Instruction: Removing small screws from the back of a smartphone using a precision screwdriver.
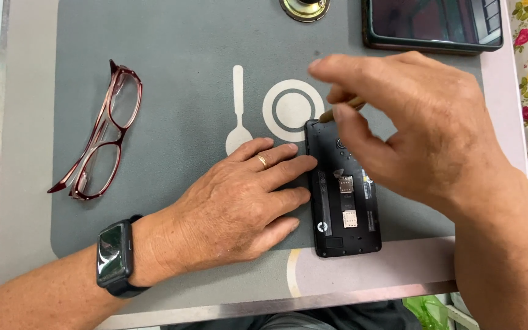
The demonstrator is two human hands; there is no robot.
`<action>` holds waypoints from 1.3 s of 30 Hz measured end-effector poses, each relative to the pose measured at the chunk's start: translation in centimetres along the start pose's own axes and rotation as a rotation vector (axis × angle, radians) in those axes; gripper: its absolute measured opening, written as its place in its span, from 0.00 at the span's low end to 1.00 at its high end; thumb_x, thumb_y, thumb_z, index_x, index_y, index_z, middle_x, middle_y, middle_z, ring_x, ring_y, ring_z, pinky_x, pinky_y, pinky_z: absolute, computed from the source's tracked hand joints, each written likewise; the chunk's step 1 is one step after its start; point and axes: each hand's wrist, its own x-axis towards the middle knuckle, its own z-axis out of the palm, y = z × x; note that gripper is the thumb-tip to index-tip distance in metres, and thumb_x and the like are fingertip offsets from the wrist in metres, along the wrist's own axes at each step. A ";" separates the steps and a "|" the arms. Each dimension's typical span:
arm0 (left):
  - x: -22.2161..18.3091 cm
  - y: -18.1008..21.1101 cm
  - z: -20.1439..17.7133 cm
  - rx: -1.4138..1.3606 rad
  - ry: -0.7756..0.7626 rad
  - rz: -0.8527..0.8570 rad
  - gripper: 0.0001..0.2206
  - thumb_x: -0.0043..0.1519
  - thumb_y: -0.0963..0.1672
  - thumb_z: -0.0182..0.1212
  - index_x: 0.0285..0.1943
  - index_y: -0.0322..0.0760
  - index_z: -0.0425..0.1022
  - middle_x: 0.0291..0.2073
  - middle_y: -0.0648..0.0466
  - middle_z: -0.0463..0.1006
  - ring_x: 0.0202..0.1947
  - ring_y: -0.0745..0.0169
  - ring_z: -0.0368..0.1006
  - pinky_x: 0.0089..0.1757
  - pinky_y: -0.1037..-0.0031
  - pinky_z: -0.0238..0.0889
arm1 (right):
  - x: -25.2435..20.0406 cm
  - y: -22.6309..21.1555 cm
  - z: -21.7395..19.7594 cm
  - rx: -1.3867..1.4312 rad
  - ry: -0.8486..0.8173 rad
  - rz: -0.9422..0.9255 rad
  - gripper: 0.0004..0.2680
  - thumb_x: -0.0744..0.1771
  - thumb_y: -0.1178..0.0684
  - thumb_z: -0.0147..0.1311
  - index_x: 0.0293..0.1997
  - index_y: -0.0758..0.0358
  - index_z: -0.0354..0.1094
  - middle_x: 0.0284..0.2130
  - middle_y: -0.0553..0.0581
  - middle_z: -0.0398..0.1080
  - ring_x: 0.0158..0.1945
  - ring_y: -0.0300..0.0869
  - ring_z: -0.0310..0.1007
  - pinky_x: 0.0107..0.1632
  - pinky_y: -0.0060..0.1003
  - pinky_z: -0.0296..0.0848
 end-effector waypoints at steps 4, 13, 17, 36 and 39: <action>0.0 0.0 0.0 0.006 -0.003 0.002 0.11 0.63 0.46 0.68 0.50 0.37 0.82 0.64 0.43 0.76 0.66 0.40 0.70 0.64 0.45 0.61 | 0.2 -0.2 -0.1 0.008 -0.010 0.001 0.11 0.74 0.67 0.66 0.64 0.70 0.74 0.49 0.56 0.81 0.50 0.48 0.83 0.56 0.48 0.76; 0.1 0.0 -0.2 -0.005 -0.003 0.005 0.11 0.64 0.46 0.68 0.51 0.36 0.82 0.64 0.43 0.76 0.65 0.39 0.71 0.65 0.46 0.61 | 0.0 0.1 -0.1 0.035 -0.018 -0.018 0.08 0.76 0.69 0.59 0.62 0.69 0.75 0.45 0.55 0.79 0.42 0.52 0.77 0.52 0.48 0.76; 0.1 0.0 -0.1 0.000 -0.011 0.005 0.11 0.63 0.46 0.68 0.51 0.37 0.81 0.64 0.43 0.77 0.66 0.40 0.70 0.64 0.45 0.61 | 0.0 0.2 -0.2 0.024 -0.010 0.014 0.11 0.74 0.70 0.64 0.64 0.70 0.73 0.37 0.54 0.77 0.42 0.48 0.79 0.51 0.46 0.75; -0.3 12.4 3.1 0.299 -0.125 0.142 0.06 0.62 0.40 0.63 0.32 0.44 0.75 0.28 0.50 0.74 0.30 0.48 0.69 0.42 0.54 0.65 | -0.3 1.3 0.9 -0.003 0.056 0.030 0.16 0.71 0.61 0.62 0.68 0.58 0.69 0.36 0.45 0.76 0.35 0.49 0.74 0.46 0.48 0.72; 5.4 17.7 7.5 0.327 -0.176 0.149 0.09 0.62 0.40 0.64 0.29 0.47 0.74 0.24 0.54 0.73 0.24 0.55 0.67 0.41 0.60 0.67 | -0.1 1.9 1.1 0.028 0.088 -0.008 0.18 0.69 0.65 0.57 0.69 0.58 0.68 0.36 0.46 0.75 0.34 0.49 0.72 0.45 0.48 0.72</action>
